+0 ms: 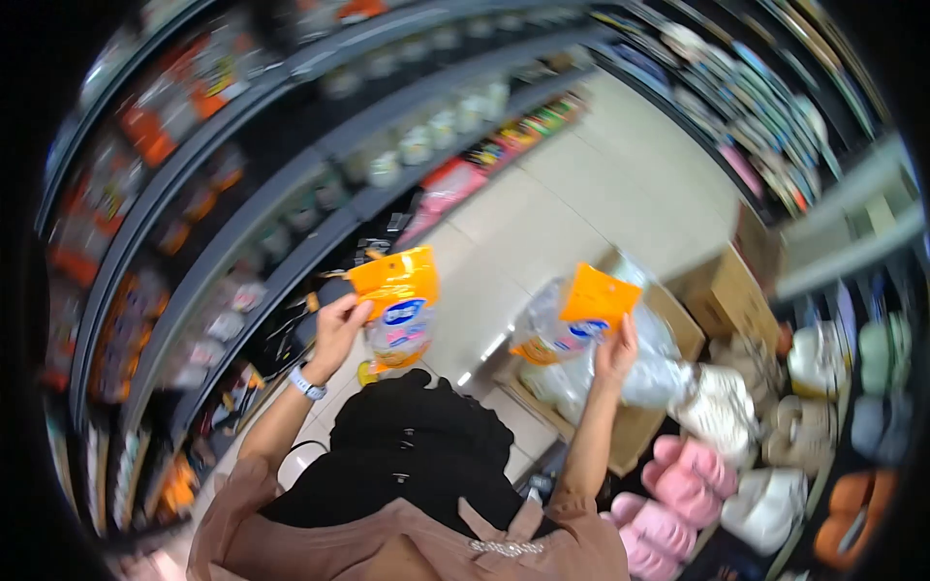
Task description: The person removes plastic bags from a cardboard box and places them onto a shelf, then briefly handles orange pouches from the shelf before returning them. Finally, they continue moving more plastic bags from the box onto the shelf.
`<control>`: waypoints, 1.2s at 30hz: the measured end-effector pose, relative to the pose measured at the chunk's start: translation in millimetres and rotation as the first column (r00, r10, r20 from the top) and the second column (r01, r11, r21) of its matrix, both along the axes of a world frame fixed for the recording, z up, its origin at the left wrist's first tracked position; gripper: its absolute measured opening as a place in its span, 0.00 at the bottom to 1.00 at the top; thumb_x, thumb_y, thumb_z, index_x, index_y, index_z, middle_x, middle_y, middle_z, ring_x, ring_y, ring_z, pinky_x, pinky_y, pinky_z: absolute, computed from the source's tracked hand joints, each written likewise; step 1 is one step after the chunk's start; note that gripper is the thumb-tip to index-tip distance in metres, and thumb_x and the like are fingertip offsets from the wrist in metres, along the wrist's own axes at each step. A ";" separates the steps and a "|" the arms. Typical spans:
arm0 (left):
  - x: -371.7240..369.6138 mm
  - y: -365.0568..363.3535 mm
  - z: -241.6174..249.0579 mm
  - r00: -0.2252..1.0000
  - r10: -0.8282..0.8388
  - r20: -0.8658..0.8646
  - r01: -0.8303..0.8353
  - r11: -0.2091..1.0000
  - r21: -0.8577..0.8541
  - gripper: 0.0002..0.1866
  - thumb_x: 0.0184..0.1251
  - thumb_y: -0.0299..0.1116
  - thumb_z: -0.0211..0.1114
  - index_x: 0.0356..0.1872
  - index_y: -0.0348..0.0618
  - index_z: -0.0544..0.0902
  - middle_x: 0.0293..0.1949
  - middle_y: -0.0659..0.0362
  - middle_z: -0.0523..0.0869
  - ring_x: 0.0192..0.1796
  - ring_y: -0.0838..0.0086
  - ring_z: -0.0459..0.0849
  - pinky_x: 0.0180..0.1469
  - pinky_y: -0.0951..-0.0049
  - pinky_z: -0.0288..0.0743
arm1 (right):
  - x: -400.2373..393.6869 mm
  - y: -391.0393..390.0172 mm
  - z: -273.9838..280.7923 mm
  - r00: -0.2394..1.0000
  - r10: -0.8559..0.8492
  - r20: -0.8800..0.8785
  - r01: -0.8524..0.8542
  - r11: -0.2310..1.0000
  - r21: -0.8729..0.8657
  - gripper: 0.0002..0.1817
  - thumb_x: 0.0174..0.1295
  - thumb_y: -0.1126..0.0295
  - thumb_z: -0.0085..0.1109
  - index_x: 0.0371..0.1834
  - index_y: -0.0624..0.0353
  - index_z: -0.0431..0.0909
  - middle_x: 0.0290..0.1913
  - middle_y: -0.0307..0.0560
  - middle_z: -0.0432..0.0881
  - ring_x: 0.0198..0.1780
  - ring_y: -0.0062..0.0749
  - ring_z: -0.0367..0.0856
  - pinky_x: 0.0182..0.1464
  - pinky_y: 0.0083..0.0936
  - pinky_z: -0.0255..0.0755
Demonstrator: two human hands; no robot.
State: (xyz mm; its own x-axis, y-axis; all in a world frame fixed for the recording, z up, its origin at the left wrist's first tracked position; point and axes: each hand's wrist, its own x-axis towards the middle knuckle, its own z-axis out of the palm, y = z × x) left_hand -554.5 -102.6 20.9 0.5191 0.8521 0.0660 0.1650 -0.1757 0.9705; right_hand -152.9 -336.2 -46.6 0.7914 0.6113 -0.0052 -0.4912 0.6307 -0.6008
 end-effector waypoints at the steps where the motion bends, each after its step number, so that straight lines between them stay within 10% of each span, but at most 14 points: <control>1: -14.1 7.2 4.2 1.000 0.030 0.000 -0.030 0.999 0.027 0.11 0.68 0.34 0.59 0.35 0.34 0.82 0.26 0.65 0.80 0.29 0.84 0.75 0.32 0.80 0.69 | -1.7 15.0 -5.1 0.998 0.061 0.015 -0.061 0.998 0.002 0.18 0.67 0.73 0.47 0.59 0.63 0.70 0.57 0.47 0.77 0.59 0.34 0.74 0.62 0.32 0.65; 8: -130.3 82.2 -1.5 0.967 0.253 0.024 -0.253 0.957 0.141 0.12 0.69 0.35 0.59 0.41 0.34 0.80 0.41 0.62 0.75 0.42 0.83 0.75 0.39 0.80 0.73 | -75.5 155.7 8.0 0.918 0.383 0.100 -0.367 0.919 -0.148 0.18 0.68 0.70 0.48 0.59 0.61 0.69 0.58 0.46 0.75 0.59 0.32 0.73 0.60 0.32 0.65; 14: -232.0 139.8 37.5 0.849 0.444 0.286 -0.371 0.887 -0.276 0.11 0.70 0.37 0.58 0.41 0.41 0.82 0.35 0.66 0.84 0.38 0.85 0.79 0.37 0.83 0.75 | -161.0 271.8 21.9 0.831 0.543 0.122 -0.528 0.838 -0.134 0.17 0.68 0.69 0.47 0.58 0.60 0.69 0.57 0.46 0.76 0.58 0.32 0.73 0.60 0.33 0.65; 22: -341.1 215.1 60.0 0.715 0.495 0.494 -0.351 0.865 -0.359 0.09 0.70 0.36 0.58 0.43 0.44 0.80 0.42 0.65 0.84 0.44 0.84 0.80 0.42 0.80 0.76 | -296.1 408.5 55.1 0.725 0.683 0.093 -0.674 0.731 -0.110 0.18 0.68 0.69 0.47 0.61 0.60 0.68 0.59 0.46 0.74 0.59 0.35 0.73 0.62 0.34 0.64; 36: -448.2 332.0 21.3 0.546 0.744 0.385 -0.561 0.666 -0.492 0.10 0.72 0.33 0.53 0.48 0.43 0.78 0.46 0.57 0.81 0.47 0.71 0.79 0.53 0.67 0.72 | -412.3 560.5 74.3 0.539 0.838 -0.079 -0.842 0.534 -0.083 0.18 0.67 0.66 0.48 0.58 0.62 0.70 0.57 0.48 0.77 0.58 0.37 0.74 0.63 0.34 0.64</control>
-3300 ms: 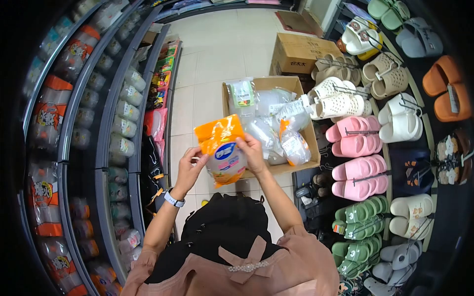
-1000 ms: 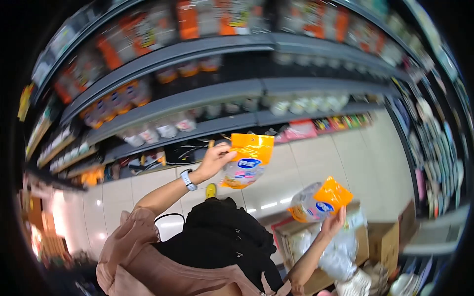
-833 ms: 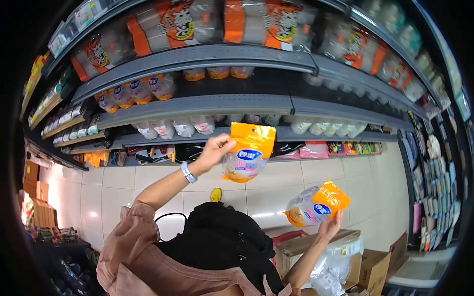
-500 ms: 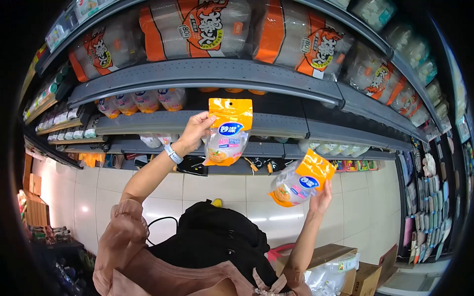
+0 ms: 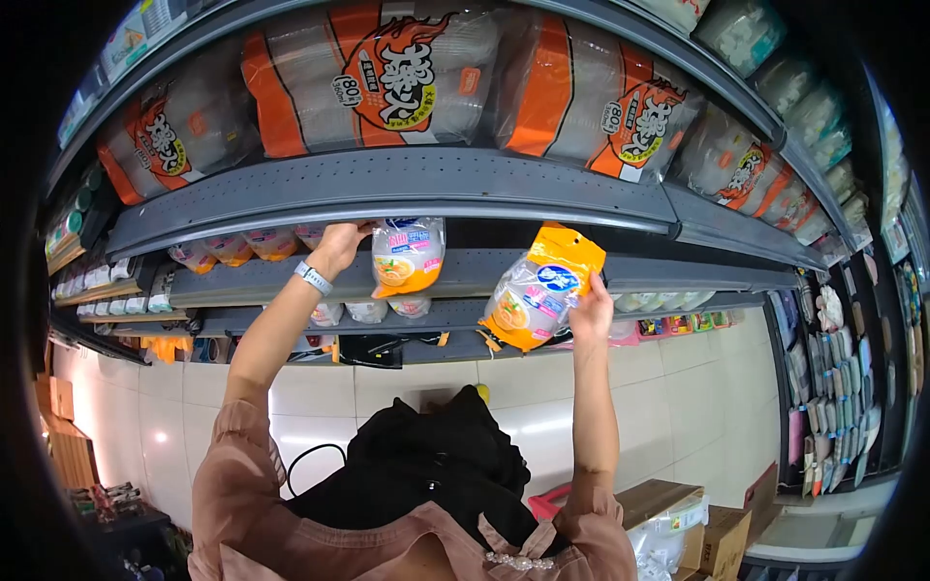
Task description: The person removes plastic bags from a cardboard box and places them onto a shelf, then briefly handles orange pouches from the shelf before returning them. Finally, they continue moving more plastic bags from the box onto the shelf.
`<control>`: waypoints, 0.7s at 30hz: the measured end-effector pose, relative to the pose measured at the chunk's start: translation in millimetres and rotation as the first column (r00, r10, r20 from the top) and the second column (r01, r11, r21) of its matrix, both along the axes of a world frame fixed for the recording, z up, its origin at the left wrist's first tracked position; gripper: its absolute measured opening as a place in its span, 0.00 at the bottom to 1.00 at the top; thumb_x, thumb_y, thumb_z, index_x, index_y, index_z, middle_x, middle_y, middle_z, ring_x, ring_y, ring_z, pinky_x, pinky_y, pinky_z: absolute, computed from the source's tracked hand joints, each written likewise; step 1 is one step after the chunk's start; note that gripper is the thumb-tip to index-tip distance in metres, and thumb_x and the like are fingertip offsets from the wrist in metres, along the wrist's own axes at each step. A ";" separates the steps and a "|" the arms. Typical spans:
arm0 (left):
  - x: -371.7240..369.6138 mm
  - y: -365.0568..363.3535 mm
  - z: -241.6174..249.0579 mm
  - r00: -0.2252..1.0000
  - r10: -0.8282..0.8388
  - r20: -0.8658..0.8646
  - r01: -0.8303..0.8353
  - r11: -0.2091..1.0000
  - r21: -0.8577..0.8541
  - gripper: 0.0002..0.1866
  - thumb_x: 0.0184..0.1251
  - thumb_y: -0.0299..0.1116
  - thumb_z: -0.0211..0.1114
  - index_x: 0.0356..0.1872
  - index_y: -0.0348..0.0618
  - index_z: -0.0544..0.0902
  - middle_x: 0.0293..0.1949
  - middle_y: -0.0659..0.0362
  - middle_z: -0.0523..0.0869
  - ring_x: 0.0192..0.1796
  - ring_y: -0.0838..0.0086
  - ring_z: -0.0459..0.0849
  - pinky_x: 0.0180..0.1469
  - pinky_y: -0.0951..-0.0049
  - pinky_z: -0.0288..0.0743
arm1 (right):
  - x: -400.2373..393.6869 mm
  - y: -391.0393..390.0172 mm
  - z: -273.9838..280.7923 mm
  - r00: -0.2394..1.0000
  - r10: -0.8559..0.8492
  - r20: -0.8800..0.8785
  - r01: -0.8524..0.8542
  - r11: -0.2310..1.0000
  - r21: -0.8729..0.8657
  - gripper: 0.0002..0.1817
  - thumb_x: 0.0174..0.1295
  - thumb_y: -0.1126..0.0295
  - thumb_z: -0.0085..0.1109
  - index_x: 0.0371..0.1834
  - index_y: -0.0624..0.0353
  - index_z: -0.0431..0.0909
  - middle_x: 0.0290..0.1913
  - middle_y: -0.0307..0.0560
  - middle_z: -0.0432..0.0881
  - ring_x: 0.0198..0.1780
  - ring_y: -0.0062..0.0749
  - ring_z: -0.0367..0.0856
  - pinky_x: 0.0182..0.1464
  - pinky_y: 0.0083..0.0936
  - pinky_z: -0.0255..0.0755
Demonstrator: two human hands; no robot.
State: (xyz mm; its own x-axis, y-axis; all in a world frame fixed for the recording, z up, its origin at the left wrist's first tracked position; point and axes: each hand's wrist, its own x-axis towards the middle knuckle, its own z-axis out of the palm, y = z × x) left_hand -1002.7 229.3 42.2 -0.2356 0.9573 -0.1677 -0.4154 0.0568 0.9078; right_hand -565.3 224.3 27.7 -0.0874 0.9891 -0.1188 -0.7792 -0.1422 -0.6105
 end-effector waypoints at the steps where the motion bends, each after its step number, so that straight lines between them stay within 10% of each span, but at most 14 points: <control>1: -3.1 4.6 -2.9 1.000 0.028 0.008 -0.028 0.999 0.023 0.11 0.72 0.35 0.53 0.48 0.43 0.78 0.46 0.57 0.81 0.47 0.72 0.79 0.53 0.67 0.72 | -6.2 10.4 2.0 1.000 0.017 0.002 -0.017 1.000 0.005 0.18 0.67 0.66 0.49 0.57 0.61 0.71 0.56 0.48 0.78 0.57 0.37 0.74 0.62 0.34 0.64; 12: -44.9 10.0 -45.8 0.983 0.158 -0.094 -0.154 0.987 0.048 0.12 0.69 0.36 0.58 0.47 0.41 0.77 0.46 0.57 0.80 0.48 0.72 0.78 0.54 0.68 0.71 | -110.2 126.4 -21.7 1.000 0.025 0.003 -0.025 0.991 0.130 0.18 0.66 0.60 0.51 0.54 0.57 0.73 0.53 0.41 0.78 0.53 0.32 0.74 0.59 0.31 0.64; 17: -43.6 -0.9 -64.7 0.977 0.166 -0.135 -0.163 0.986 0.036 0.13 0.68 0.37 0.60 0.47 0.40 0.77 0.46 0.57 0.80 0.49 0.72 0.77 0.55 0.69 0.70 | -124.2 121.7 -55.2 0.893 0.034 0.450 -0.022 0.999 -0.031 0.20 0.61 0.63 0.60 0.56 0.51 0.73 0.51 0.37 0.77 0.53 0.28 0.73 0.56 0.32 0.66; 21: -16.8 -40.2 -71.6 0.790 0.206 -0.578 -0.162 0.979 0.127 0.26 0.57 0.38 0.71 0.52 0.35 0.72 0.50 0.53 0.77 0.54 0.69 0.74 0.57 0.67 0.67 | -123.8 100.8 -53.3 0.777 0.120 0.618 -0.137 0.990 -0.020 0.25 0.53 0.71 0.67 0.56 0.58 0.73 0.53 0.43 0.77 0.54 0.28 0.73 0.57 0.27 0.66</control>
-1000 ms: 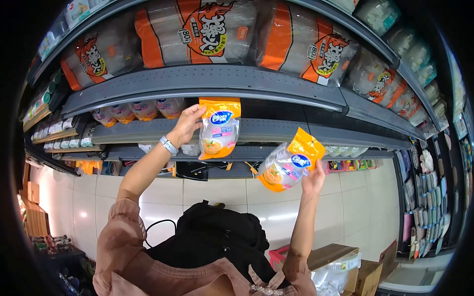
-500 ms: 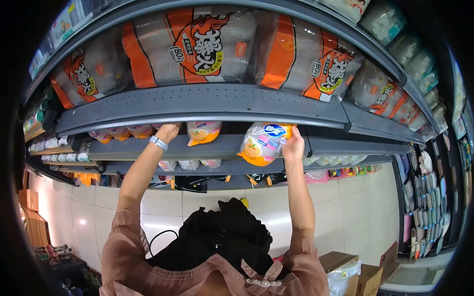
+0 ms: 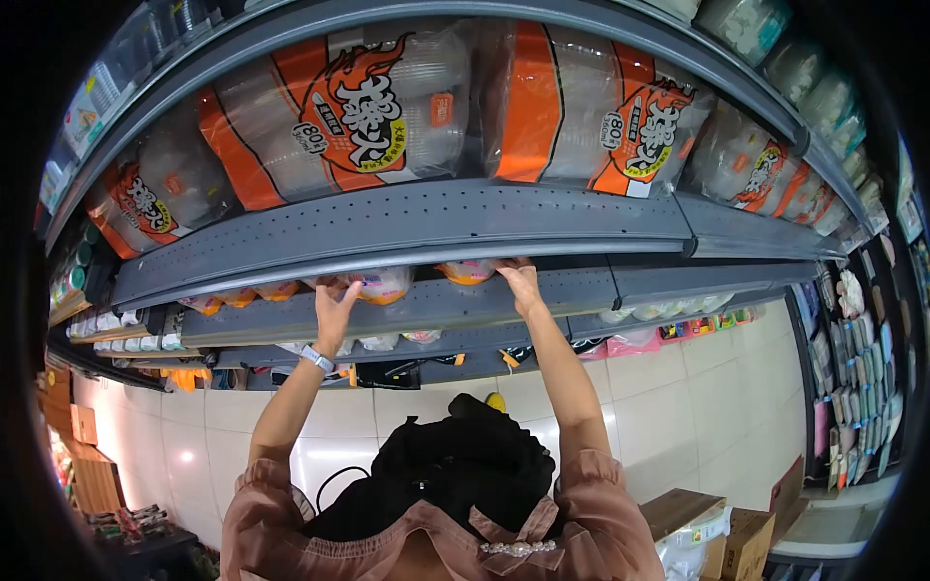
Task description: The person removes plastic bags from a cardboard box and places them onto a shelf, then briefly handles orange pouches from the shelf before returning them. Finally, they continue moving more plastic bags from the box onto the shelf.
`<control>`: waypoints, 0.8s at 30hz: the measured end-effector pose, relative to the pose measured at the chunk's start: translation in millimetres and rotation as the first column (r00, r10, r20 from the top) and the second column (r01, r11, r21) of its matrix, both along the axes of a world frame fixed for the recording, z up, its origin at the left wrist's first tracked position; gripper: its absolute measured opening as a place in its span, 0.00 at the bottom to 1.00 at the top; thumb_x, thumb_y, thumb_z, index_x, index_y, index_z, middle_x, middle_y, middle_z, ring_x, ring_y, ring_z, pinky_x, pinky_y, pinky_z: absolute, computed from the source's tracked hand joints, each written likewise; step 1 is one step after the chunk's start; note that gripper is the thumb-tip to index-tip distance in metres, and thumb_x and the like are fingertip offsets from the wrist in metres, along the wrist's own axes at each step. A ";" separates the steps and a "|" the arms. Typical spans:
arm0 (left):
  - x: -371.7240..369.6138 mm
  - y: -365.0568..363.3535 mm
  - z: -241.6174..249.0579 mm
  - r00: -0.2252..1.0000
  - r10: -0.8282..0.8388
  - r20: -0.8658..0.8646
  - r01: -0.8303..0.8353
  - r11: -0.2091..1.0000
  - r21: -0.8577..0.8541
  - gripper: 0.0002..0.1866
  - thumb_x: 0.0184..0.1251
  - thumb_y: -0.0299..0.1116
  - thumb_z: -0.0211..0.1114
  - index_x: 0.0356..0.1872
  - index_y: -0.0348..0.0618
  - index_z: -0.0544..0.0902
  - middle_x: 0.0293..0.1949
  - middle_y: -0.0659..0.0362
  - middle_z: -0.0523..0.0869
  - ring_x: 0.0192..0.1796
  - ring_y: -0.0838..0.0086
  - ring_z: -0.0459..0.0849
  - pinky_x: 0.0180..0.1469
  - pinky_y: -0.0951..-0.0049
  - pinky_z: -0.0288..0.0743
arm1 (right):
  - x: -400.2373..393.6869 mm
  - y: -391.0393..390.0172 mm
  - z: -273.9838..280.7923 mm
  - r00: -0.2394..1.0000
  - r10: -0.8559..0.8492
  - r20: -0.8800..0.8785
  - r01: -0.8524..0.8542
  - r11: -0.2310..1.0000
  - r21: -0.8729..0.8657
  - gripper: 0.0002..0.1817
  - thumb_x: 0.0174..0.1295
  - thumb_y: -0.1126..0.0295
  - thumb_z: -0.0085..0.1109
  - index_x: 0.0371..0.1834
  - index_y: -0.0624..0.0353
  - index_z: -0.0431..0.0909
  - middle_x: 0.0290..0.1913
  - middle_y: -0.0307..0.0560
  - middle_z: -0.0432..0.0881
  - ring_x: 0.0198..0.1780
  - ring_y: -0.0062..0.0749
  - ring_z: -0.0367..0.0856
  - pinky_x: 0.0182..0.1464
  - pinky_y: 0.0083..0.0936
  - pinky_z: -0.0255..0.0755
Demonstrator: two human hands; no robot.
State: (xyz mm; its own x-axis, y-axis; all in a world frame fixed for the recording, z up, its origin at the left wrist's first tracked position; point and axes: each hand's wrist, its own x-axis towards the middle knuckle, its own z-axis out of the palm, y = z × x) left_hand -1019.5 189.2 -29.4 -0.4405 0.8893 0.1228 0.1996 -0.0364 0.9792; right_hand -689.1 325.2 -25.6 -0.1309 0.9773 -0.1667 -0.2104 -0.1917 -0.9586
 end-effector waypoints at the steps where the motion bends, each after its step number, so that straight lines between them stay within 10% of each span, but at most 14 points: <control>1: 3.4 -4.8 -4.1 0.990 0.107 -0.091 -0.107 0.994 0.001 0.30 0.53 0.38 0.73 0.54 0.34 0.70 0.51 0.50 0.75 0.55 0.66 0.73 0.56 0.66 0.66 | 0.4 -0.9 -5.4 0.998 0.058 -0.022 -0.057 0.998 0.039 0.26 0.52 0.72 0.67 0.56 0.60 0.73 0.53 0.45 0.77 0.55 0.29 0.73 0.59 0.26 0.65; 10: 11.0 36.0 -40.8 0.985 0.127 0.118 -0.107 0.981 -0.163 0.34 0.51 0.34 0.75 0.57 0.36 0.66 0.54 0.51 0.74 0.58 0.67 0.72 0.59 0.69 0.66 | -33.0 18.2 -9.4 0.964 -0.031 0.263 -0.010 0.988 0.154 0.34 0.52 0.66 0.70 0.62 0.63 0.67 0.59 0.46 0.73 0.58 0.37 0.72 0.58 0.29 0.67; 12: 10.0 47.3 -36.6 0.971 -0.039 0.236 0.111 0.947 -0.301 0.36 0.52 0.32 0.74 0.61 0.37 0.65 0.56 0.52 0.74 0.58 0.69 0.72 0.60 0.71 0.66 | -31.9 21.8 -9.4 0.931 -0.022 0.364 -0.034 0.988 0.148 0.34 0.54 0.65 0.69 0.63 0.64 0.66 0.59 0.45 0.74 0.58 0.35 0.72 0.59 0.28 0.67; 18: 36.4 85.0 -55.6 0.955 0.139 0.262 -0.134 0.990 -0.037 0.33 0.54 0.24 0.69 0.62 0.39 0.65 0.60 0.55 0.74 0.59 0.69 0.73 0.62 0.70 0.65 | -35.8 17.6 -1.2 0.934 0.061 0.353 -0.102 0.990 0.100 0.33 0.57 0.61 0.65 0.63 0.65 0.65 0.61 0.48 0.72 0.59 0.35 0.71 0.60 0.28 0.66; 24: 38.1 52.9 -30.1 0.957 0.015 0.291 -0.004 0.999 -0.038 0.29 0.56 0.23 0.66 0.60 0.38 0.66 0.58 0.54 0.74 0.59 0.68 0.73 0.61 0.70 0.66 | -43.4 24.4 -14.1 0.879 -0.029 0.476 -0.095 0.968 0.234 0.32 0.59 0.57 0.61 0.62 0.63 0.66 0.60 0.55 0.72 0.60 0.42 0.71 0.61 0.28 0.65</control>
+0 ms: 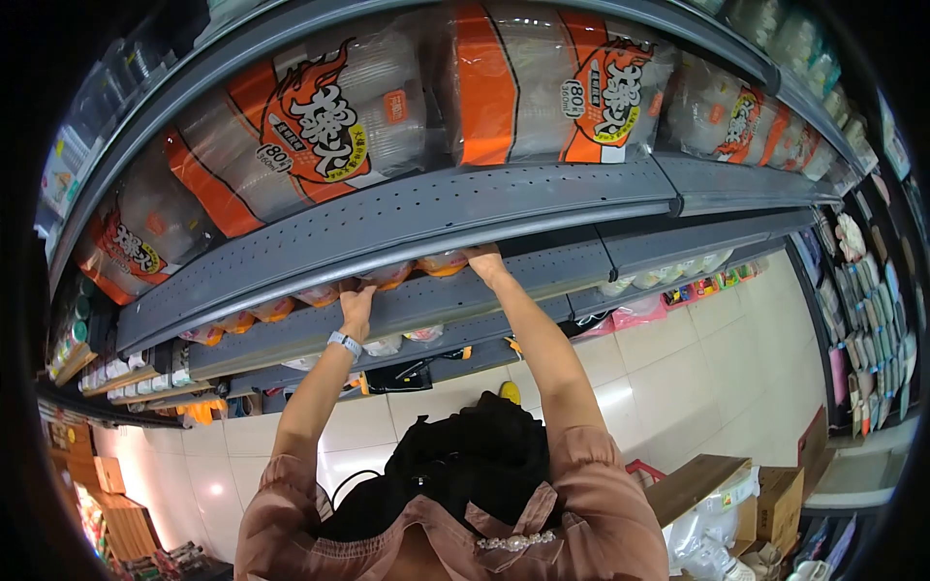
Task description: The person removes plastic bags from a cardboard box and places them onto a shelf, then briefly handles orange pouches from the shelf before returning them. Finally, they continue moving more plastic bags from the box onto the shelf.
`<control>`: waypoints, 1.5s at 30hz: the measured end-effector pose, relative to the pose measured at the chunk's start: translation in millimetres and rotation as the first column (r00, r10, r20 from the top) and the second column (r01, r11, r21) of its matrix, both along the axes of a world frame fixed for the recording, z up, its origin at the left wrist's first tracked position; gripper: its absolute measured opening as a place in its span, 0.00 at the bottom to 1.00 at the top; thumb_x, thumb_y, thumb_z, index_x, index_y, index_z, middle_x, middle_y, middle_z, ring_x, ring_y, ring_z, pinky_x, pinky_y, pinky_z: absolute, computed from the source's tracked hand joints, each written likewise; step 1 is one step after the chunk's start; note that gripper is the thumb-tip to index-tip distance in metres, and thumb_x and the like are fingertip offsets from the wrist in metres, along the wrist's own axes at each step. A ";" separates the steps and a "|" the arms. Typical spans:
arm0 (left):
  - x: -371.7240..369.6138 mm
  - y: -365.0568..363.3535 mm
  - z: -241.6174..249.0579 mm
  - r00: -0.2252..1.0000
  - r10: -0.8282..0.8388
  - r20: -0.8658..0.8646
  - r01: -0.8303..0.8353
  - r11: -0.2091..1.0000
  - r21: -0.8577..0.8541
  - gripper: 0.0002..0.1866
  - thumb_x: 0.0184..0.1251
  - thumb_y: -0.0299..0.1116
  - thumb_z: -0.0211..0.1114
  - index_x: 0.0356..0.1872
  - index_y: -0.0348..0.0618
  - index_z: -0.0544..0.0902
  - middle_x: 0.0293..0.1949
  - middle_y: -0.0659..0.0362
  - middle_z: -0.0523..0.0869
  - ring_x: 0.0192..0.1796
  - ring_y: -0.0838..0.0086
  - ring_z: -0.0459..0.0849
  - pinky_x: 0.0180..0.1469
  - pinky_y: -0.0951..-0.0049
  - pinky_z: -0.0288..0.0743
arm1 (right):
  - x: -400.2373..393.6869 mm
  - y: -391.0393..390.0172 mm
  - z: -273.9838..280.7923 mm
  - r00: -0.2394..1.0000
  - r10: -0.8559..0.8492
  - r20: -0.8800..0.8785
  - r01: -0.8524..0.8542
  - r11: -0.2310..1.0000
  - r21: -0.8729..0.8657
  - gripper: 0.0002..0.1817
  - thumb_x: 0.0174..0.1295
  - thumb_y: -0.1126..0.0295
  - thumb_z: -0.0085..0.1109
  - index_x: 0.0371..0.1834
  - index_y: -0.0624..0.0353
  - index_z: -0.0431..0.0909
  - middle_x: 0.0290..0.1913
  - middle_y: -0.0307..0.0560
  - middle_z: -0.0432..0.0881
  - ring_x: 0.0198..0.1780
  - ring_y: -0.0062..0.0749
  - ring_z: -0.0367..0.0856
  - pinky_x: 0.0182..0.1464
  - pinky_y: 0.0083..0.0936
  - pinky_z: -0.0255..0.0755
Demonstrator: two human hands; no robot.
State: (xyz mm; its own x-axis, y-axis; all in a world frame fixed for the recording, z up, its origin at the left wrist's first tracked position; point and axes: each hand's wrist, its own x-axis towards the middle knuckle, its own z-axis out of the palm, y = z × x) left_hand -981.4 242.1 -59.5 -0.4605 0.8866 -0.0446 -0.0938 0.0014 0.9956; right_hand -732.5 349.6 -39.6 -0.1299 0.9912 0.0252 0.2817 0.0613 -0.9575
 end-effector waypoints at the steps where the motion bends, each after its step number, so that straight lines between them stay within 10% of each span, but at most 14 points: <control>1: 0.8 -5.9 -0.2 1.000 -0.013 -0.008 0.013 1.000 0.002 0.29 0.56 0.23 0.66 0.60 0.38 0.66 0.58 0.54 0.74 0.59 0.68 0.73 0.61 0.70 0.66 | 0.6 3.4 -7.3 0.999 -0.016 0.046 0.013 0.998 0.067 0.30 0.59 0.57 0.61 0.61 0.63 0.68 0.58 0.57 0.74 0.59 0.44 0.72 0.60 0.29 0.66; 4: 7.8 -27.1 -26.6 0.977 0.022 -0.212 -0.046 0.993 -0.109 0.24 0.55 0.24 0.66 0.53 0.36 0.68 0.50 0.53 0.73 0.47 0.68 0.75 0.50 0.69 0.72 | 6.2 7.1 -36.4 0.993 -0.025 0.112 0.024 1.000 0.013 0.25 0.59 0.58 0.59 0.56 0.61 0.72 0.52 0.55 0.78 0.54 0.45 0.76 0.57 0.31 0.69; 7: 31.7 -59.5 -44.9 0.885 -0.212 -0.414 0.203 0.977 -0.067 0.21 0.57 0.23 0.64 0.52 0.38 0.71 0.45 0.55 0.76 0.44 0.71 0.77 0.45 0.73 0.75 | 19.0 -42.9 -25.2 0.952 -0.187 0.244 0.151 0.976 0.159 0.18 0.59 0.65 0.58 0.51 0.60 0.76 0.45 0.51 0.82 0.47 0.41 0.80 0.53 0.31 0.72; 9: 55.6 -80.0 -25.6 0.692 -0.411 -0.593 0.411 0.900 -0.145 0.15 0.59 0.22 0.62 0.48 0.38 0.76 0.41 0.58 0.82 0.41 0.76 0.80 0.42 0.75 0.76 | 35.5 -85.7 -18.3 0.980 -0.196 0.017 0.177 0.916 0.359 0.14 0.59 0.73 0.57 0.49 0.60 0.76 0.43 0.49 0.82 0.43 0.36 0.82 0.46 0.28 0.75; 15: 117.8 -110.5 -8.2 0.321 -0.854 -0.410 0.826 0.464 -0.321 0.11 0.63 0.29 0.62 0.45 0.37 0.79 0.39 0.55 0.85 0.39 0.75 0.83 0.43 0.75 0.78 | 140.2 -212.0 -107.9 0.822 -0.551 -0.146 0.553 0.833 -0.031 0.08 0.64 0.72 0.53 0.41 0.63 0.79 0.33 0.43 0.83 0.32 0.25 0.82 0.35 0.20 0.74; 19: 160.6 -109.9 -39.1 0.015 -0.874 -0.485 0.930 0.191 -0.315 0.11 0.63 0.31 0.63 0.43 0.35 0.80 0.36 0.56 0.85 0.38 0.75 0.84 0.42 0.76 0.77 | 200.0 -321.4 -137.8 0.802 -0.571 0.178 0.564 0.625 -0.540 0.08 0.59 0.69 0.54 0.31 0.61 0.81 0.27 0.45 0.83 0.23 0.29 0.81 0.28 0.25 0.74; 20: 173.1 -114.2 -38.0 -0.023 -0.892 -0.452 0.935 0.141 -0.326 0.11 0.63 0.31 0.63 0.43 0.35 0.80 0.35 0.56 0.85 0.38 0.76 0.84 0.42 0.77 0.77 | 216.5 -350.0 -161.6 0.736 -0.653 0.178 0.627 0.559 -0.542 0.08 0.59 0.69 0.54 0.31 0.61 0.81 0.27 0.45 0.83 0.23 0.29 0.81 0.28 0.25 0.74; 22: 197.8 -123.9 -27.2 -0.085 -0.930 -0.358 0.928 0.056 -0.368 0.11 0.62 0.31 0.64 0.42 0.35 0.80 0.34 0.59 0.85 0.37 0.80 0.83 0.41 0.78 0.76 | 245.6 -405.9 -211.9 0.792 -0.264 0.551 0.563 0.666 -0.490 0.11 0.56 0.66 0.53 0.26 0.61 0.82 0.27 0.48 0.83 0.24 0.32 0.82 0.29 0.29 0.75; 27: 254.3 -142.6 -25.4 -0.271 -0.888 -0.372 0.910 -0.110 -0.401 0.10 0.60 0.30 0.65 0.40 0.36 0.81 0.31 0.61 0.85 0.35 0.82 0.81 0.39 0.80 0.75 | 259.6 -516.7 -230.1 0.600 -0.388 0.700 0.786 0.449 -0.425 0.13 0.54 0.65 0.52 0.23 0.63 0.82 0.28 0.55 0.83 0.30 0.43 0.83 0.36 0.37 0.77; 30: 289.2 -154.7 -24.9 -0.361 -0.846 -0.393 0.877 -0.164 -0.452 0.11 0.61 0.31 0.64 0.41 0.36 0.81 0.32 0.61 0.85 0.36 0.81 0.82 0.40 0.80 0.74 | 279.2 -559.4 -234.4 0.625 -0.389 0.677 0.754 0.524 -0.395 0.14 0.56 0.63 0.53 0.25 0.63 0.82 0.30 0.57 0.83 0.34 0.48 0.83 0.39 0.40 0.76; 32: 314.4 -163.3 -27.4 -0.406 -0.833 -0.376 0.860 -0.209 -0.465 0.11 0.61 0.32 0.64 0.41 0.36 0.81 0.31 0.61 0.85 0.36 0.81 0.82 0.40 0.80 0.75 | 293.9 -578.1 -221.1 0.297 -0.714 0.635 0.954 0.199 -0.222 0.13 0.51 0.62 0.54 0.30 0.58 0.84 0.31 0.58 0.83 0.36 0.54 0.82 0.40 0.43 0.76; 35: 362.3 -178.7 -26.3 -0.487 -0.832 -0.265 0.800 -0.302 -0.519 0.13 0.61 0.35 0.63 0.42 0.37 0.82 0.35 0.55 0.86 0.39 0.73 0.84 0.43 0.74 0.76 | 335.4 -593.4 -156.7 0.094 -0.870 0.483 0.995 0.091 -0.031 0.13 0.55 0.62 0.52 0.31 0.58 0.83 0.30 0.58 0.82 0.35 0.55 0.81 0.40 0.44 0.75; 41: 472.4 -220.5 -42.3 -0.615 -0.729 -0.299 0.723 -0.370 -0.584 0.13 0.63 0.35 0.61 0.43 0.37 0.82 0.37 0.51 0.86 0.42 0.67 0.85 0.45 0.71 0.76 | 459.3 -649.7 -97.8 -0.169 -0.849 0.500 0.981 -0.096 0.170 0.09 0.55 0.70 0.53 0.36 0.58 0.80 0.35 0.54 0.81 0.41 0.51 0.79 0.44 0.42 0.72; 45: 545.3 -255.5 -33.1 -0.566 -0.813 -0.141 0.751 -0.437 -0.495 0.12 0.66 0.32 0.61 0.45 0.35 0.80 0.28 0.63 0.81 0.32 0.82 0.78 0.39 0.81 0.72 | 517.8 -718.9 -103.3 -0.464 -0.702 0.541 0.871 -0.249 0.424 0.17 0.48 0.77 0.53 0.44 0.54 0.78 0.46 0.47 0.78 0.53 0.45 0.72 0.54 0.40 0.65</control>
